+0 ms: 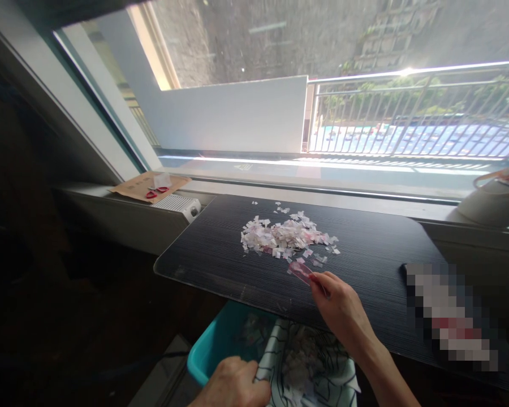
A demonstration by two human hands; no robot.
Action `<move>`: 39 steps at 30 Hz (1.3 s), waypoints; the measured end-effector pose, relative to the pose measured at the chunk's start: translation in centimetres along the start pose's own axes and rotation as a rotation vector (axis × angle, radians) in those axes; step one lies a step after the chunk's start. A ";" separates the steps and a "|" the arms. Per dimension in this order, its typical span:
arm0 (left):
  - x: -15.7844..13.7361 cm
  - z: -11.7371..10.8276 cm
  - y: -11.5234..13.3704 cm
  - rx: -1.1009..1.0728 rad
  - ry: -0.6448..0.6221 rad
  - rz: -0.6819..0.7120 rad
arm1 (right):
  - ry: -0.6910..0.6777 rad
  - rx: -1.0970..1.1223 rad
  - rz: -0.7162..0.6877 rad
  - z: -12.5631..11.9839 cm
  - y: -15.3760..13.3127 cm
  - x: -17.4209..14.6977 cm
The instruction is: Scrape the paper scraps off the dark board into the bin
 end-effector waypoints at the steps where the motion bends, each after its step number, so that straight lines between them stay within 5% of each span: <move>1: 0.0 -0.1 0.0 0.000 -0.006 0.001 | -0.003 -0.016 0.006 0.0 0.0 0.0; 8: 0.2 -0.9 0.1 0.048 -0.108 0.000 | -0.103 0.045 -0.052 0.7 -1.2 -0.1; 14: 0.4 -1.1 0.2 0.057 -0.164 0.002 | -0.030 -0.007 0.014 0.2 -0.6 -0.1; 19: 0.5 -1.0 0.3 0.070 -0.214 0.012 | -0.191 0.105 -0.064 0.8 -2.5 -0.4; 27: 0.6 -1.4 0.3 0.061 -0.203 0.015 | -0.200 0.165 -0.056 1.4 -2.9 -0.3; 33: 0.6 -1.9 0.5 0.060 -0.236 0.016 | -0.352 0.278 -0.100 1.7 -5.9 -1.1; 39: 0.8 -2.5 0.4 0.053 -0.249 0.009 | -0.227 0.215 -0.031 0.8 -3.5 -1.1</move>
Point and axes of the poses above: each hand's wrist, its own x-axis towards the middle knuckle, its own z-axis out of the palm, y = z × x, the point moved 3 cm from there along x, towards the middle knuckle, and after that the axes turned 11 degrees about -z, right-handed, at the moved point
